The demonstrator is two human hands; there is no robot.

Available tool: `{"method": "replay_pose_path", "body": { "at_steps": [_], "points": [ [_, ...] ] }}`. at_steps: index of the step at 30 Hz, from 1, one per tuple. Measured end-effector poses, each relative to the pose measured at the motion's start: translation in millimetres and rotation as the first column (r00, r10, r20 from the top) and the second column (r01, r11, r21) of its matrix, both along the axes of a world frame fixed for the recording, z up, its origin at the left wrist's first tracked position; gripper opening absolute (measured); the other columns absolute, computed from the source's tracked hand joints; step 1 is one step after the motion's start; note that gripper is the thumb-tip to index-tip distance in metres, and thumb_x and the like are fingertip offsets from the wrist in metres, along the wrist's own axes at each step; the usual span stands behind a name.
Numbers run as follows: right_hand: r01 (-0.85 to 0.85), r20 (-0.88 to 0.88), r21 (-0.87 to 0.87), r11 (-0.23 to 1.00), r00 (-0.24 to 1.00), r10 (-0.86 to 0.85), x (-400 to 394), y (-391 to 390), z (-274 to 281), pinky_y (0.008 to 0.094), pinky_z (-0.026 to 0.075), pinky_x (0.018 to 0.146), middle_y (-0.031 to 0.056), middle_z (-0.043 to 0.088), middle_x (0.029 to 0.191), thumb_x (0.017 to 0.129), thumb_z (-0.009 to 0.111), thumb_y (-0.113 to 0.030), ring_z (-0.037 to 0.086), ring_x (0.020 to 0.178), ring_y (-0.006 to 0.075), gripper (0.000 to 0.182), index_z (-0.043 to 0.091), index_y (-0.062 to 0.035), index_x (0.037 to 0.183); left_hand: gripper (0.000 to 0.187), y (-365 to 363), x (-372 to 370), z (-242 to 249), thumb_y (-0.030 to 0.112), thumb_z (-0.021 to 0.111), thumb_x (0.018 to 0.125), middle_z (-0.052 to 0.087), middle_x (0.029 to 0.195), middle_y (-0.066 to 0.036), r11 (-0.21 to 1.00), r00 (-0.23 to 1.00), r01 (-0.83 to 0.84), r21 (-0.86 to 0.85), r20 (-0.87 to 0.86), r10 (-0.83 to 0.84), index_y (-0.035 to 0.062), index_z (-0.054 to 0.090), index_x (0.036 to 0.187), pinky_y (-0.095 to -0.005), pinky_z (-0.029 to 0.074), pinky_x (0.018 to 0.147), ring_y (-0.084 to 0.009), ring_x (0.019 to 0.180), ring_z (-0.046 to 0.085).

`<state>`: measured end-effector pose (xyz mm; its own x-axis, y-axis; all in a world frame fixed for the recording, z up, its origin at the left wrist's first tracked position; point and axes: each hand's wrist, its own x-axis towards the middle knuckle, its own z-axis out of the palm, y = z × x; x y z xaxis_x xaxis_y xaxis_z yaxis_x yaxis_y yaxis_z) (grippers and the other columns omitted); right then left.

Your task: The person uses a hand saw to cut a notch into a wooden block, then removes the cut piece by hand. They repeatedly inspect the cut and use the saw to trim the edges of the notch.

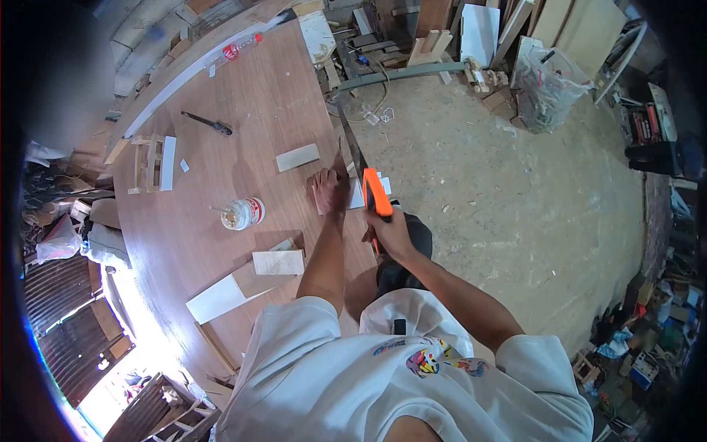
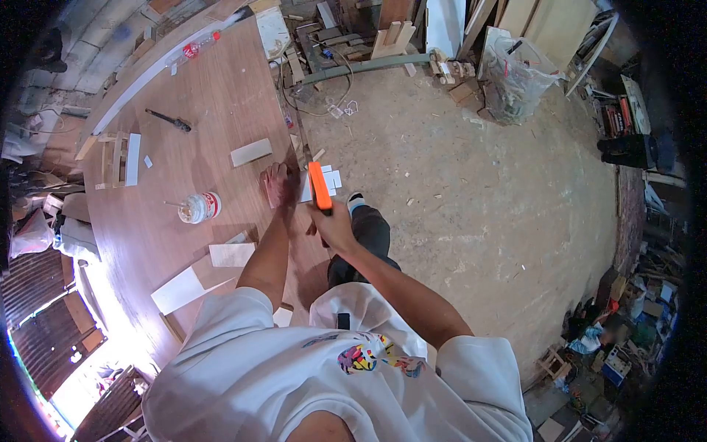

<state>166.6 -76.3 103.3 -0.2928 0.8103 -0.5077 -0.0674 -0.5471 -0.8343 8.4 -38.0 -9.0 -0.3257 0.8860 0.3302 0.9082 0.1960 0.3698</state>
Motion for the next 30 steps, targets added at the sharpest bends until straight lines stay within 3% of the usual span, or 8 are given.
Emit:
{"method": "replay_pose_path", "body": {
  "at_steps": [2,3,5,9,12,17,21,30],
  "points": [
    [0.073,-0.018,0.139,0.988,0.997,-0.072,-7,25,40,0.0270,0.043,0.041,0.0005,0.048,0.063,0.086,0.062,-0.011,0.050,0.044,0.0102,0.020,0.051,0.0005,0.098,0.012,2,3,1,0.019,0.059,0.078,0.056,0.079,-0.010,0.999,0.999,-0.052,0.011,-0.003,0.052,0.0085,0.057,0.072,-0.0391,0.041,0.081,-0.0285,0.084,0.055],
    [0.077,-0.018,0.139,0.987,0.997,-0.075,-8,39,51,0.0270,0.043,0.041,0.0005,0.048,0.063,0.086,0.062,-0.011,0.050,0.044,0.0102,0.020,0.051,0.0005,0.098,0.012,2,3,0,0.019,0.059,0.078,0.056,0.079,-0.010,0.999,0.999,-0.049,0.011,-0.003,0.049,0.0085,0.057,0.072,-0.0391,0.041,0.081,-0.0285,0.084,0.055],
    [-0.057,-0.021,0.141,0.988,0.998,0.061,-6,63,67,0.0265,0.042,0.039,-0.0002,0.047,0.067,0.087,0.061,-0.013,0.048,0.044,0.0094,0.033,0.043,-0.0013,0.112,0.013,2,2,-5,0.018,0.059,0.079,0.055,0.078,-0.010,0.997,0.995,-0.052,0.052,0.085,0.047,0.0084,0.056,0.070,-0.0409,0.042,0.078,-0.0295,0.082,0.054],
    [-0.205,0.030,0.140,0.969,0.979,0.203,-5,82,111,0.0264,0.039,0.040,0.0003,0.046,0.061,0.088,0.057,-0.009,0.045,0.043,0.0087,0.034,0.040,-0.0025,0.117,0.013,2,2,-18,0.019,0.060,0.079,0.055,0.078,-0.010,0.995,0.993,-0.095,0.015,0.067,0.094,0.0083,0.055,0.071,-0.0421,0.042,0.077,-0.0300,0.082,0.054],
    [-0.272,0.046,0.166,0.948,0.962,0.268,0,78,135,0.0269,0.038,0.039,0.0002,0.045,0.060,0.089,0.055,-0.008,0.044,0.043,0.0085,0.030,0.041,-0.0031,0.115,0.011,3,0,-31,0.018,0.061,0.078,0.055,0.078,-0.010,0.996,0.977,-0.088,-0.008,0.197,0.087,0.0090,0.056,0.074,-0.0429,0.043,0.076,-0.0301,0.083,0.055],
    [-0.243,-0.071,0.053,0.968,0.966,0.247,7,80,180,0.0276,0.036,0.036,0.0027,0.045,0.065,0.086,0.053,-0.007,0.045,0.041,0.0102,0.024,0.042,-0.0027,0.106,0.012,2,8,10,0.018,0.062,0.077,0.056,0.079,-0.010,0.995,0.979,-0.094,0.019,0.186,0.088,0.0091,0.055,0.073,-0.0443,0.042,0.076,-0.0304,0.085,0.055],
    [-0.281,-0.043,-0.066,0.958,0.960,0.278,5,80,193,0.0279,0.037,0.040,0.0002,0.043,0.059,0.088,0.052,-0.007,0.041,0.044,0.0083,0.018,0.040,-0.0058,0.101,0.014,4,5,-6,0.017,0.061,0.078,0.056,0.079,-0.010,0.994,0.987,-0.091,0.063,0.142,0.082,0.0079,0.055,0.070,-0.0446,0.042,0.078,-0.0313,0.085,0.055],
    [-0.298,-0.008,-0.090,0.950,0.954,0.298,-1,77,221,0.0290,0.038,0.041,0.0004,0.041,0.058,0.086,0.052,-0.007,0.040,0.044,0.0087,0.021,0.040,-0.0041,0.103,0.016,6,1,-15,0.019,0.060,0.079,0.056,0.079,-0.011,0.992,0.986,-0.129,0.016,0.107,0.126,0.0070,0.055,0.069,-0.0445,0.042,0.079,-0.0321,0.086,0.055]
  ]
}}
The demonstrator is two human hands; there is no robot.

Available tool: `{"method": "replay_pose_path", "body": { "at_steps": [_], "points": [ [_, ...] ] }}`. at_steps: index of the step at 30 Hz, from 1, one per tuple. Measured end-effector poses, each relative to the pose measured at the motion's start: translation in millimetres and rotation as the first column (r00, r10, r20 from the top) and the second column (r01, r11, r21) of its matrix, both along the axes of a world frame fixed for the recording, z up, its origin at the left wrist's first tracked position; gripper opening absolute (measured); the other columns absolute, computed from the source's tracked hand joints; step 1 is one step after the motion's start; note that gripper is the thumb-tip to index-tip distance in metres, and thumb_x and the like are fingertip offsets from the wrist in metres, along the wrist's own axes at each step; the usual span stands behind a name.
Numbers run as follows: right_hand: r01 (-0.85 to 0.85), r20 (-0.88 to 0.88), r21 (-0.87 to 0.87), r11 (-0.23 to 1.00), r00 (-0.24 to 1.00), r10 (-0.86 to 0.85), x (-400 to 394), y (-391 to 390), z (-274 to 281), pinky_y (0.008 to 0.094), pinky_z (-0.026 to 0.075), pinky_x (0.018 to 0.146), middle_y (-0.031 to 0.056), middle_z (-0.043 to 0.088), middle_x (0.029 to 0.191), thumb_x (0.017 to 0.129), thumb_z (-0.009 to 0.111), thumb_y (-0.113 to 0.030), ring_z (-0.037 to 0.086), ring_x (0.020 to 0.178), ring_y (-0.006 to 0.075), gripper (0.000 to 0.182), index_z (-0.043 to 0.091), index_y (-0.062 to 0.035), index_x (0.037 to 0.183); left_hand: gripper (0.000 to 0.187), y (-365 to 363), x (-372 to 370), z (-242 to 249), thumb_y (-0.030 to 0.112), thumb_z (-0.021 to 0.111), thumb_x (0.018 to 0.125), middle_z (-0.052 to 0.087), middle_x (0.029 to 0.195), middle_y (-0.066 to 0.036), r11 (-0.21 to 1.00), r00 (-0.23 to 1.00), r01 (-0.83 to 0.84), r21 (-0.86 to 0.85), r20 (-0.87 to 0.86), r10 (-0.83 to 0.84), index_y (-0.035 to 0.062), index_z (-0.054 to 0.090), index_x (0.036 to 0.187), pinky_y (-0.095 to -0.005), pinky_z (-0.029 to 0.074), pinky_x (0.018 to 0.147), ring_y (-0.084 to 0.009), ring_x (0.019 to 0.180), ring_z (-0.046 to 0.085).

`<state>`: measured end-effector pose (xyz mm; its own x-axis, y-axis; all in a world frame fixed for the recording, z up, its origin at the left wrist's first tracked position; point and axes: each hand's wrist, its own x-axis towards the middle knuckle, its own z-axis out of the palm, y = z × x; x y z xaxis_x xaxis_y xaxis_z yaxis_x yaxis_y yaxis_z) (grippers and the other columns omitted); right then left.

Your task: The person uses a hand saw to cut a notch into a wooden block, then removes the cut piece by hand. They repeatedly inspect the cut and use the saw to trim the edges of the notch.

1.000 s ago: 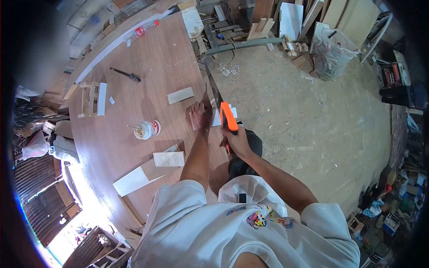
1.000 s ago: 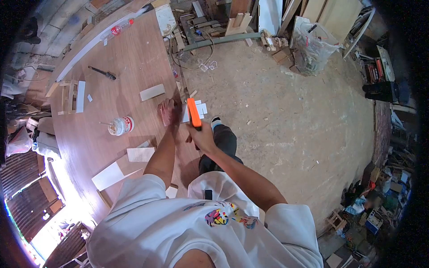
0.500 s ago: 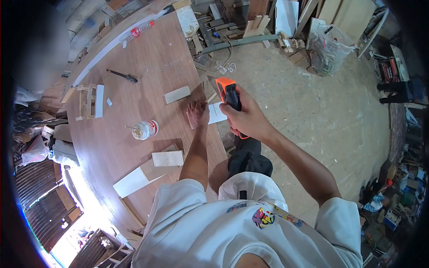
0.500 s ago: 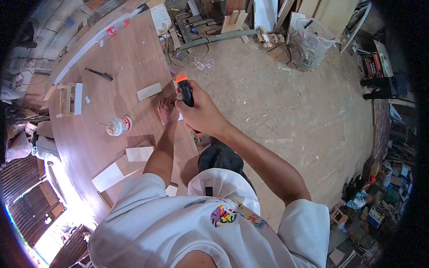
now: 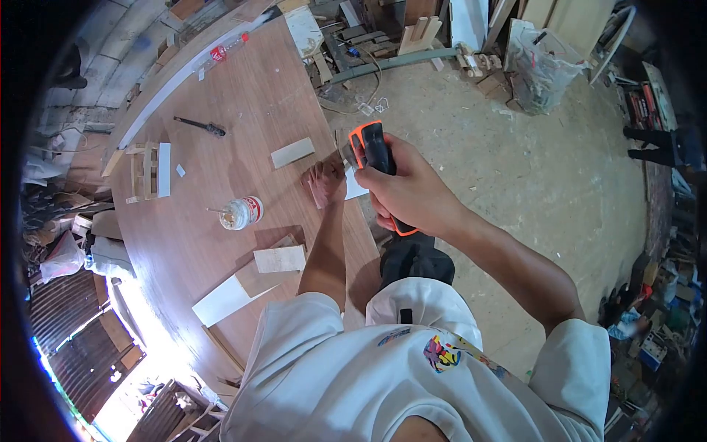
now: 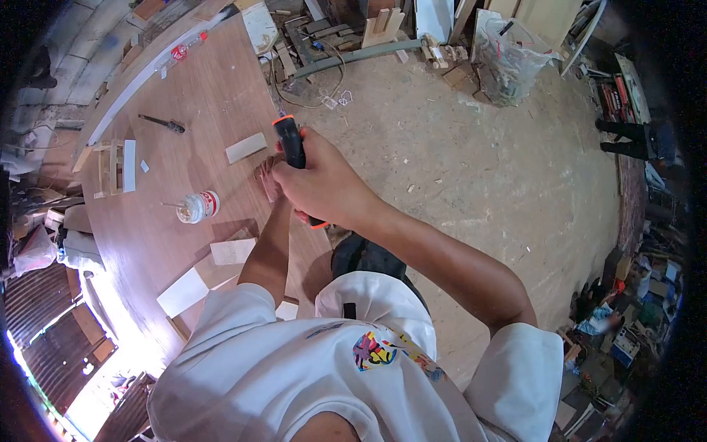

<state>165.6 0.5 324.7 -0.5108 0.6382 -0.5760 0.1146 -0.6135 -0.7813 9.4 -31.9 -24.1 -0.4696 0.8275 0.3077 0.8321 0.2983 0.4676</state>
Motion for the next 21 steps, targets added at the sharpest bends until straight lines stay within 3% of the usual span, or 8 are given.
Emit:
{"method": "replay_pose_path", "body": {
  "at_steps": [10,13,18,20,21],
  "points": [
    [0.031,-0.033,-0.093,0.995,0.999,-0.034,-3,4,30,0.0295,0.037,0.042,0.0019,0.042,0.061,0.085,0.056,-0.008,0.041,0.047,0.0099,0.021,0.042,-0.0026,0.099,0.019,-1,4,18,0.022,0.059,0.079,0.056,0.078,-0.012,1.000,0.999,-0.003,-0.030,-0.035,0.002,0.0057,0.056,0.069,-0.0439,0.041,0.083,-0.0328,0.085,0.054],
    [-0.046,-0.161,-0.147,0.988,0.987,0.023,-1,16,64,0.0297,0.038,0.043,0.0032,0.043,0.065,0.085,0.057,-0.008,0.043,0.050,0.0104,0.020,0.043,-0.0020,0.097,0.019,-4,4,24,0.021,0.058,0.078,0.056,0.078,-0.012,1.000,0.996,0.030,-0.009,-0.085,-0.030,0.0054,0.057,0.069,-0.0435,0.039,0.085,-0.0323,0.085,0.054],
    [-0.037,0.008,-0.103,0.994,0.999,0.038,2,23,91,0.0307,0.043,0.048,0.0047,0.046,0.070,0.082,0.058,-0.009,0.047,0.057,0.0123,0.020,0.044,-0.0010,0.093,0.017,4,4,45,0.020,0.059,0.077,0.056,0.076,-0.011,1.000,0.997,0.016,0.003,-0.079,-0.015,0.0052,0.057,0.067,-0.0426,0.040,0.084,-0.0306,0.083,0.055],
    [-0.071,-0.024,-0.117,0.991,0.997,0.069,3,29,81,0.0310,0.044,0.048,0.0047,0.046,0.070,0.082,0.059,-0.009,0.048,0.056,0.0128,0.020,0.044,-0.0009,0.092,0.016,12,1,80,0.018,0.060,0.075,0.056,0.073,-0.010,0.912,0.957,0.017,-0.409,0.270,0.103,0.0056,0.057,0.065,-0.0417,0.041,0.079,-0.0291,0.078,0.056],
    [-0.103,-0.059,-0.128,0.986,0.994,0.096,3,31,77,0.0313,0.045,0.049,0.0048,0.045,0.069,0.081,0.059,-0.009,0.048,0.056,0.0133,0.020,0.044,-0.0008,0.092,0.016,8,1,69,0.018,0.060,0.075,0.056,0.073,-0.010,0.911,0.957,0.014,-0.412,0.269,0.107,0.0056,0.057,0.065,-0.0417,0.041,0.079,-0.0291,0.078,0.056]
  ]
}}
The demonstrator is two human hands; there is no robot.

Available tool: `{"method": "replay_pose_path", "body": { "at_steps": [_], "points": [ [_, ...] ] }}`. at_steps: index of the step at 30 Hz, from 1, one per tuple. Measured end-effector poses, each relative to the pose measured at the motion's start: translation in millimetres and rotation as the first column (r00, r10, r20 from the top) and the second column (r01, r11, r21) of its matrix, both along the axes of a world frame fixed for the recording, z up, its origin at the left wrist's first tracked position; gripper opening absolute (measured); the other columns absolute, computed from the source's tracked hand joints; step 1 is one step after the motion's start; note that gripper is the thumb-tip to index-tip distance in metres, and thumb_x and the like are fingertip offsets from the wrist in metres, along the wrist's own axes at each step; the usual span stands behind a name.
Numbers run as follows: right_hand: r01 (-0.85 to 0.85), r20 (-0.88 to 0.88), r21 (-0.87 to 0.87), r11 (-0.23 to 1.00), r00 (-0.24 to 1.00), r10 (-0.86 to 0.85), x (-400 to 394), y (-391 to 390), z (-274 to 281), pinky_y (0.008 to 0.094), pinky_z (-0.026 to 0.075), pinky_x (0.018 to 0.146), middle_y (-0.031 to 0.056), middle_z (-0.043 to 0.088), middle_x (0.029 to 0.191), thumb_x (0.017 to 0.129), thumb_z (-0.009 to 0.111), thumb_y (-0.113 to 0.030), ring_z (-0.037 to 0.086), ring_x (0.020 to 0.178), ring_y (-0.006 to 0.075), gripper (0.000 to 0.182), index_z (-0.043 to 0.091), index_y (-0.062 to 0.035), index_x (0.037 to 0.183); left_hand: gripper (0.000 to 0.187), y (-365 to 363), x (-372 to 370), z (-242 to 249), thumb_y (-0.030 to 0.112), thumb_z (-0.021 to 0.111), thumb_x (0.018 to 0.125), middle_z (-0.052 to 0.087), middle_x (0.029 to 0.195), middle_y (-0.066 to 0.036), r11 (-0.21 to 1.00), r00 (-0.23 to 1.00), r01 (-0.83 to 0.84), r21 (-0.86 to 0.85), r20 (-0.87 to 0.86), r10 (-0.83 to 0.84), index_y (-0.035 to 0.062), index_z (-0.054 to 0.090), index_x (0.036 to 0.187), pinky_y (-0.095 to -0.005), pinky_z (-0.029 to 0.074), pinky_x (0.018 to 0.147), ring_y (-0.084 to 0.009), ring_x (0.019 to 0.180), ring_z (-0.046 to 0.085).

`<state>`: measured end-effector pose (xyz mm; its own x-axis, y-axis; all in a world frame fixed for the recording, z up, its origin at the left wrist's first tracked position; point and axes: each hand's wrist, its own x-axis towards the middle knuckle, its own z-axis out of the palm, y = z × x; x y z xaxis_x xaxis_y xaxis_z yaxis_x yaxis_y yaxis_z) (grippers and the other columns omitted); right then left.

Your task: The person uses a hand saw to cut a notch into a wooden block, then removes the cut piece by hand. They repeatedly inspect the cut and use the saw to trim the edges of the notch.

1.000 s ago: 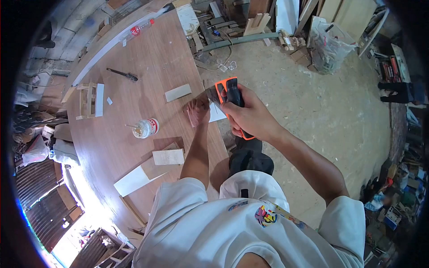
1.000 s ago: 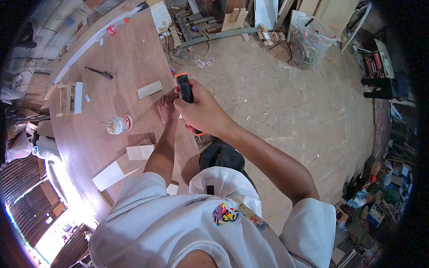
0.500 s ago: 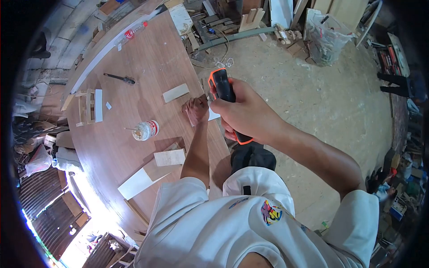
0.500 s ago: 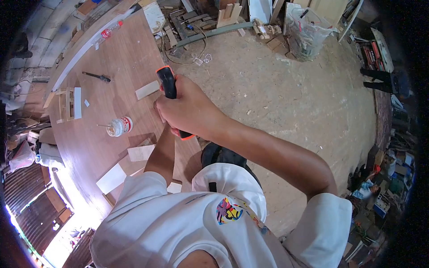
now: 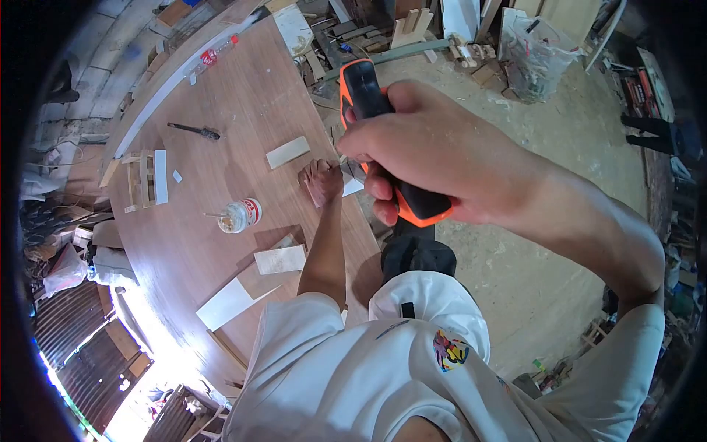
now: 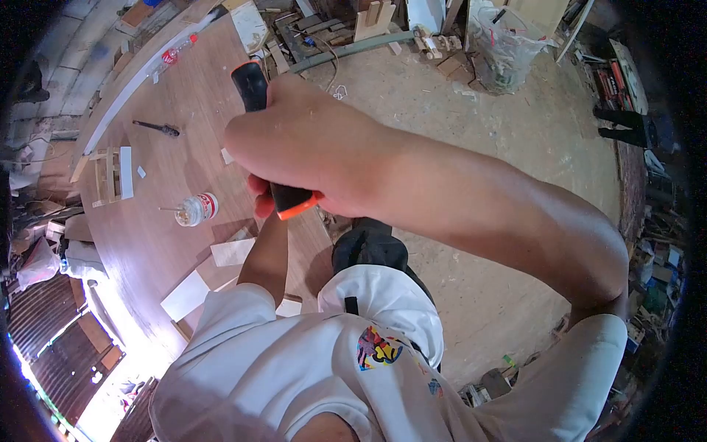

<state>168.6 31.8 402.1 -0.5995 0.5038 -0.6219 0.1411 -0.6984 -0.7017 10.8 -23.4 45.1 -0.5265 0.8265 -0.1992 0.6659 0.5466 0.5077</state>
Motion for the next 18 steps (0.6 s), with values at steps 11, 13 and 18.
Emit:
{"method": "replay_pose_path", "body": {
  "at_steps": [11,13,18],
  "points": [
    [0.031,0.175,0.066,0.997,0.984,-0.042,-31,23,-3,0.0333,0.045,0.048,0.0088,0.048,0.068,0.079,0.052,-0.006,0.051,0.056,0.0173,0.008,0.045,-0.0022,0.082,0.018,-15,-8,-79,0.024,0.058,0.077,0.055,0.075,-0.010,0.877,0.854,0.292,0.381,-0.517,-0.060,0.0091,0.055,0.068,-0.0412,0.039,0.080,-0.0288,0.080,0.053],
    [0.019,0.203,0.034,0.999,0.979,-0.026,-35,24,-39,0.0339,0.044,0.045,0.0090,0.048,0.066,0.077,0.047,-0.002,0.050,0.052,0.0178,0.004,0.045,-0.0030,0.081,0.018,-13,-4,-66,0.024,0.058,0.078,0.055,0.077,-0.010,0.930,0.928,0.194,0.312,-0.366,-0.071,0.0087,0.055,0.069,-0.0416,0.039,0.081,-0.0290,0.081,0.053],
    [0.068,0.203,0.060,0.996,0.976,-0.079,-38,9,-188,0.0350,0.036,0.035,0.0048,0.040,0.053,0.076,0.046,-0.001,0.043,0.039,0.0174,0.005,0.044,-0.0040,0.079,0.017,-10,2,-61,0.022,0.057,0.080,0.055,0.082,-0.010,0.886,0.929,0.186,0.424,-0.369,-0.019,0.0060,0.055,0.074,-0.0431,0.039,0.083,-0.0305,0.086,0.054]
  ]
}}
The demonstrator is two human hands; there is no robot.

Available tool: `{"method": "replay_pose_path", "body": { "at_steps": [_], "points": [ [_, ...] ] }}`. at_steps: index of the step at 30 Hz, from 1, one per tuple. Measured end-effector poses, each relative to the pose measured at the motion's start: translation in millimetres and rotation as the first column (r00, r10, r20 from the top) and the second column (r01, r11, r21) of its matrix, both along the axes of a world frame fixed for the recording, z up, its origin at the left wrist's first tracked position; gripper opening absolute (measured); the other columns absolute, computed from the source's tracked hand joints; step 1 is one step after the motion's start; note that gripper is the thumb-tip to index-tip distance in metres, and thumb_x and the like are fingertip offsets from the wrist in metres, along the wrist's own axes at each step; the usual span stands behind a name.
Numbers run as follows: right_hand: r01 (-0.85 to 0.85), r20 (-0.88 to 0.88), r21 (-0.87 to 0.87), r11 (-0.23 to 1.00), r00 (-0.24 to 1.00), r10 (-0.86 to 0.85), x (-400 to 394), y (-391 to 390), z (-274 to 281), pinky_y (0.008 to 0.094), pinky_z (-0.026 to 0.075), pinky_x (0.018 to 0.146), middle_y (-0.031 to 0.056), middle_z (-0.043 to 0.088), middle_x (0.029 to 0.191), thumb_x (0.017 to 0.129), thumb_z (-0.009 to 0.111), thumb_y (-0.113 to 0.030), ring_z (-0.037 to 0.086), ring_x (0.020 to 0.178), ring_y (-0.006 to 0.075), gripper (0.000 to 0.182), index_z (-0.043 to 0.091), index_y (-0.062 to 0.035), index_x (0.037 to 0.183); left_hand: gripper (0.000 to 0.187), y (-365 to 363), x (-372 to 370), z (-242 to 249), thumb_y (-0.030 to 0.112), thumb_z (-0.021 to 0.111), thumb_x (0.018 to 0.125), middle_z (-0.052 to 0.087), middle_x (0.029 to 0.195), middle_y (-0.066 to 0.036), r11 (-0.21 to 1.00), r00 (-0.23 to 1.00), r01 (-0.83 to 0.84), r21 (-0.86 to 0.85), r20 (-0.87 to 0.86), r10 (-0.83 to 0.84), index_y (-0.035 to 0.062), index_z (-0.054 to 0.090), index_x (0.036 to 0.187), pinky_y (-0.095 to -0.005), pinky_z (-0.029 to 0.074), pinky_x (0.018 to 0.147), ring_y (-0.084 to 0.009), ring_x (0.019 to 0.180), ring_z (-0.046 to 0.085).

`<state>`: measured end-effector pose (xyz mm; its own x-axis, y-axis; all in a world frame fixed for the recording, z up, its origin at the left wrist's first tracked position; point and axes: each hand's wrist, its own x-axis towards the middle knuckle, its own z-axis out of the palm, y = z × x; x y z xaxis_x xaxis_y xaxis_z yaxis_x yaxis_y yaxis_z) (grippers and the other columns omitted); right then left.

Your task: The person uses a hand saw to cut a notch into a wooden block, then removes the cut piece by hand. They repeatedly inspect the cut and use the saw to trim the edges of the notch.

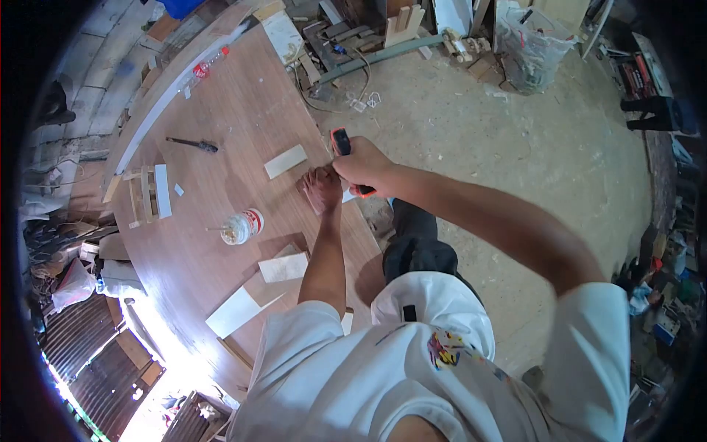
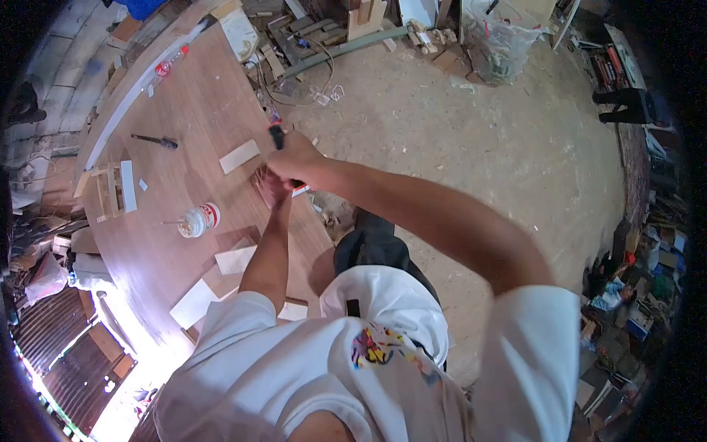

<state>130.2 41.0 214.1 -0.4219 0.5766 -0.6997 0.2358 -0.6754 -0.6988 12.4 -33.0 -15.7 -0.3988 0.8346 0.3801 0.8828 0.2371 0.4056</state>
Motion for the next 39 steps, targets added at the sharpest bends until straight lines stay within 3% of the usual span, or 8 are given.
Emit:
{"method": "replay_pose_path", "body": {
  "at_steps": [3,5,10,17,21,26,32,39],
  "points": [
    [0.086,-0.028,0.118,0.989,0.996,-0.084,-16,-13,-89,0.0348,0.035,0.034,0.0057,0.043,0.053,0.074,0.046,0.000,0.045,0.038,0.0180,0.005,0.044,-0.0038,0.077,0.019,-7,-4,-7,0.026,0.058,0.079,0.057,0.089,-0.011,0.975,0.998,-0.056,-0.215,0.022,0.062,0.0074,0.057,0.078,-0.0435,0.040,0.085,-0.0307,0.091,0.054],
    [0.064,0.025,0.181,0.981,0.997,-0.069,-44,-16,-127,0.0348,0.036,0.034,0.0063,0.045,0.052,0.074,0.046,0.000,0.047,0.038,0.0181,0.004,0.045,-0.0031,0.077,0.019,-8,-5,-6,0.027,0.059,0.079,0.058,0.093,-0.011,0.999,0.999,0.025,0.041,-0.030,-0.024,0.0085,0.058,0.081,-0.0433,0.042,0.083,-0.0304,0.095,0.054],
    [0.071,-0.070,0.039,0.997,0.995,-0.068,-19,6,-113,0.0343,0.039,0.034,0.0080,0.050,0.051,0.074,0.048,-0.003,0.051,0.038,0.0186,0.003,0.049,-0.0003,0.073,0.016,-3,-1,1,0.024,0.062,0.077,0.056,0.086,-0.008,0.985,0.998,-0.010,-0.175,0.064,0.022,0.0095,0.055,0.078,-0.0432,0.042,0.078,-0.0289,0.091,0.054],
    [0.145,0.018,0.328,0.934,0.987,-0.160,8,-72,-100,0.0306,0.044,0.045,0.0048,0.051,0.058,0.073,0.057,-0.009,0.051,0.048,0.0133,0.011,0.050,-0.0014,0.069,0.011,0,-6,-6,0.018,0.060,0.077,0.054,0.079,-0.008,0.999,0.998,0.054,0.000,0.039,-0.054,0.0103,0.054,0.072,-0.0420,0.042,0.075,-0.0284,0.084,0.054],
    [0.299,-0.180,0.198,0.934,0.947,-0.265,29,-120,-126,0.0290,0.044,0.050,0.0018,0.051,0.061,0.074,0.060,-0.010,0.051,0.053,0.0106,0.016,0.049,-0.0016,0.067,0.008,-1,-3,-2,0.016,0.059,0.077,0.055,0.079,-0.007,0.999,1.000,0.022,-0.028,-0.009,-0.022,0.0106,0.055,0.072,-0.0394,0.043,0.075,-0.0275,0.085,0.054],
    [0.250,-0.101,0.623,0.741,0.965,-0.240,32,-163,-169,0.0278,0.046,0.052,0.0028,0.055,0.057,0.070,0.065,-0.004,0.057,0.052,0.0126,0.010,0.056,0.0004,0.069,0.012,-3,-15,-30,0.017,0.055,0.079,0.054,0.100,-0.007,0.974,0.990,0.029,-0.226,-0.125,-0.059,0.0087,0.058,0.088,-0.0391,0.044,0.084,-0.0257,0.099,0.052],
    [0.088,0.017,0.746,0.660,0.988,-0.152,36,-167,-176,0.0298,0.047,0.055,0.0107,0.062,0.063,0.063,0.070,-0.005,0.063,0.058,0.0197,0.011,0.060,-0.0009,0.068,0.019,-8,-14,-11,0.022,0.056,0.080,0.052,0.104,-0.007,0.923,0.992,0.000,-0.385,-0.116,-0.048,0.0105,0.059,0.094,-0.0387,0.040,0.091,-0.0264,0.106,0.050],
    [0.127,-0.053,0.789,0.601,0.989,-0.139,45,-164,-184,0.0297,0.046,0.053,0.0110,0.061,0.064,0.065,0.069,-0.005,0.062,0.057,0.0225,0.010,0.059,-0.0017,0.068,0.018,-7,-5,-6,0.025,0.055,0.082,0.054,0.102,-0.010,0.963,0.995,-0.097,-0.253,-0.060,0.085,0.0098,0.061,0.090,-0.0401,0.039,0.091,-0.0274,0.104,0.050]
  ]
}}
